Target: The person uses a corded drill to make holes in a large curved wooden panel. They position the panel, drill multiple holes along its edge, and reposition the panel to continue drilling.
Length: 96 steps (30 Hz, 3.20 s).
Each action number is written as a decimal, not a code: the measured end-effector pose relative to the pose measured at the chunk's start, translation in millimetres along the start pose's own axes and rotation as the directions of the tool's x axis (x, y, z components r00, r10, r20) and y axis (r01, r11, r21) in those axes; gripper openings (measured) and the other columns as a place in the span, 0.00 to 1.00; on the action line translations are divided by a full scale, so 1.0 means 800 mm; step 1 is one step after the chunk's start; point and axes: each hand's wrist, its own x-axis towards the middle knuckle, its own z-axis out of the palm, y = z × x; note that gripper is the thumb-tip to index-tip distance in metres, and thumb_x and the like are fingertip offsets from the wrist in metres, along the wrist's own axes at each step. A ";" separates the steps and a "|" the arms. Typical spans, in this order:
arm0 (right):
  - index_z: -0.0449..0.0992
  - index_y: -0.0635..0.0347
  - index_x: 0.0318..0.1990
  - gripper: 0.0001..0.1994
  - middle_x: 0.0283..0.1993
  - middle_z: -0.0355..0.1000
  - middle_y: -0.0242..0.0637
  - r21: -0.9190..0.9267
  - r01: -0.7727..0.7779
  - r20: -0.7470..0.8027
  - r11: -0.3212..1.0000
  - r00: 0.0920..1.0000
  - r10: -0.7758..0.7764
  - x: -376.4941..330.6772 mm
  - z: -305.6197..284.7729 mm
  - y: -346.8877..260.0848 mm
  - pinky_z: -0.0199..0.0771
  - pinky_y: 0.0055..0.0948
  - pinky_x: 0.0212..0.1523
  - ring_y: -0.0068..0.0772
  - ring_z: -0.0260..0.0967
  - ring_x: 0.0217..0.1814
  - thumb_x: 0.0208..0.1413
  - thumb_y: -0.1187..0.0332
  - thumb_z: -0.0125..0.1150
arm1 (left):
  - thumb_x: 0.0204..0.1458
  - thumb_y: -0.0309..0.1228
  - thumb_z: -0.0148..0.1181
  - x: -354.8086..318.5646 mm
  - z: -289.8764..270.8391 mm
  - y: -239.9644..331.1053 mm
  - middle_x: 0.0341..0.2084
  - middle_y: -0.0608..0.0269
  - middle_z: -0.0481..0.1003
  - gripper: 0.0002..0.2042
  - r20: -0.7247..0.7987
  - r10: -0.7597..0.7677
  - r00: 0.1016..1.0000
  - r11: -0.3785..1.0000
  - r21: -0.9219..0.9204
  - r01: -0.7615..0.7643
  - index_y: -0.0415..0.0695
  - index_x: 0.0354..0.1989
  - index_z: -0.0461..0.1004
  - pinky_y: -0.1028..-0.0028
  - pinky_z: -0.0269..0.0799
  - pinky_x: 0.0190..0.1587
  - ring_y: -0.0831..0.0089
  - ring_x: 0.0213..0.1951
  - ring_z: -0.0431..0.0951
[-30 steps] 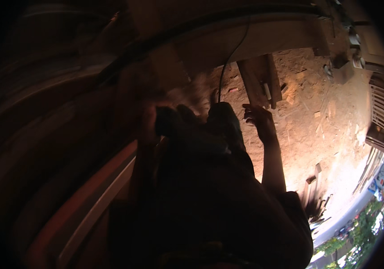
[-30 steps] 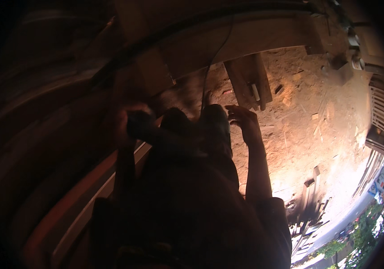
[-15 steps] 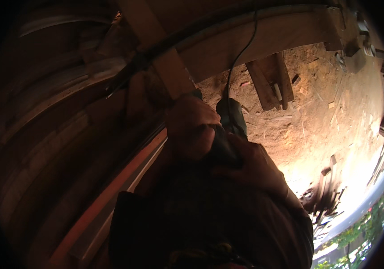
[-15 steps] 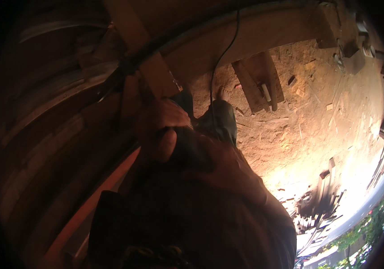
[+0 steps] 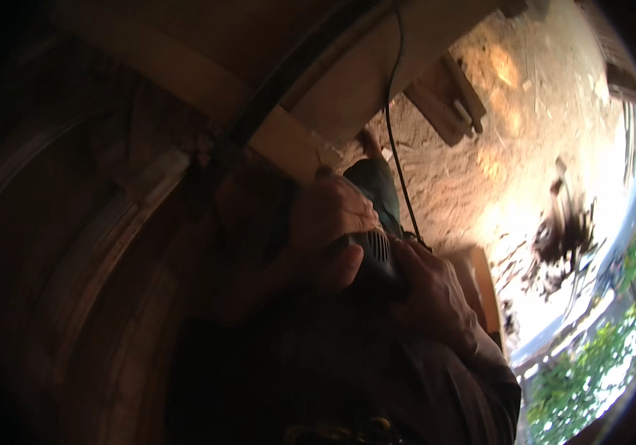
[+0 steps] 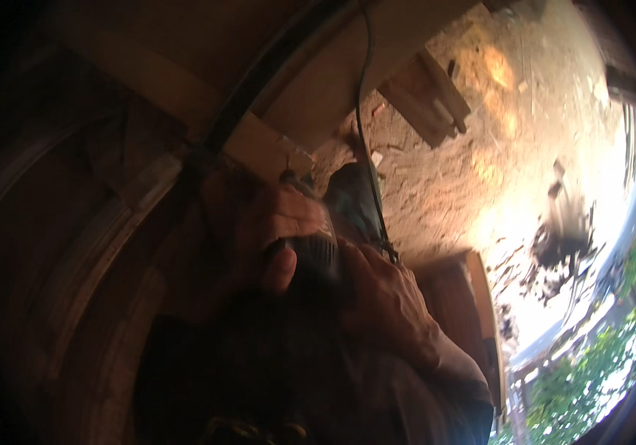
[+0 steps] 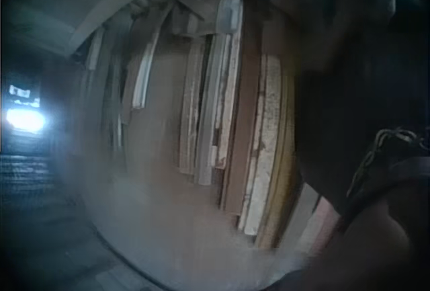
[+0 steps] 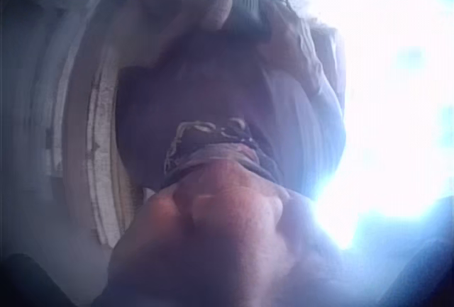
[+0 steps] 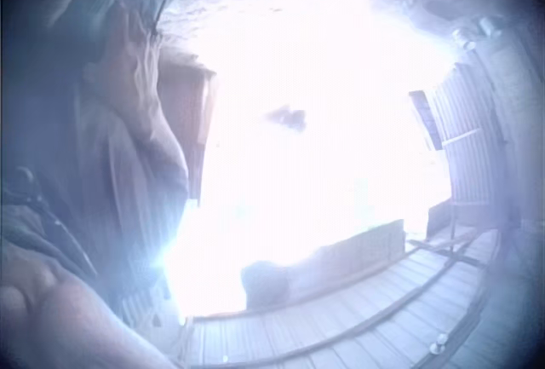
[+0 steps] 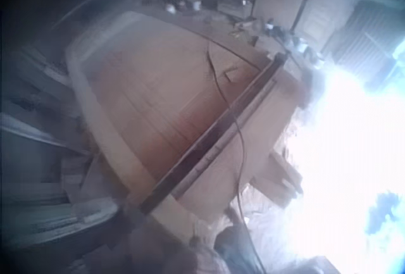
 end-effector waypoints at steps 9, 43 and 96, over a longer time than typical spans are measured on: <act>0.68 0.63 0.71 0.40 0.55 0.77 0.53 0.062 -0.161 -0.043 0.985 0.985 0.164 -0.007 0.045 -0.048 0.82 0.55 0.51 0.65 0.80 0.52 0.48 0.65 0.74 | 0.58 0.38 0.56 -0.022 -0.027 -0.012 0.34 0.45 0.81 0.17 0.051 0.023 0.998 0.987 -0.159 -0.015 0.33 0.39 0.79 0.58 0.79 0.43 0.54 0.37 0.82; 0.73 0.66 0.45 0.22 0.40 0.79 0.55 -0.033 -0.371 0.028 0.928 0.928 0.372 0.033 0.038 -0.112 0.78 0.57 0.50 0.64 0.79 0.46 0.49 0.61 0.75 | 0.50 0.36 0.54 0.003 -0.069 0.005 0.33 0.48 0.85 0.17 0.075 -0.217 0.973 0.968 -0.113 0.225 0.33 0.35 0.82 0.55 0.71 0.61 0.57 0.40 0.85; 0.75 0.64 0.43 0.18 0.39 0.80 0.55 0.065 -0.433 0.018 0.899 0.901 0.433 0.054 0.035 -0.098 0.78 0.57 0.46 0.64 0.80 0.42 0.51 0.61 0.72 | 0.51 0.38 0.57 0.003 -0.070 -0.035 0.37 0.51 0.85 0.17 0.190 -0.187 0.964 0.972 -0.105 0.210 0.36 0.38 0.82 0.54 0.71 0.58 0.56 0.41 0.86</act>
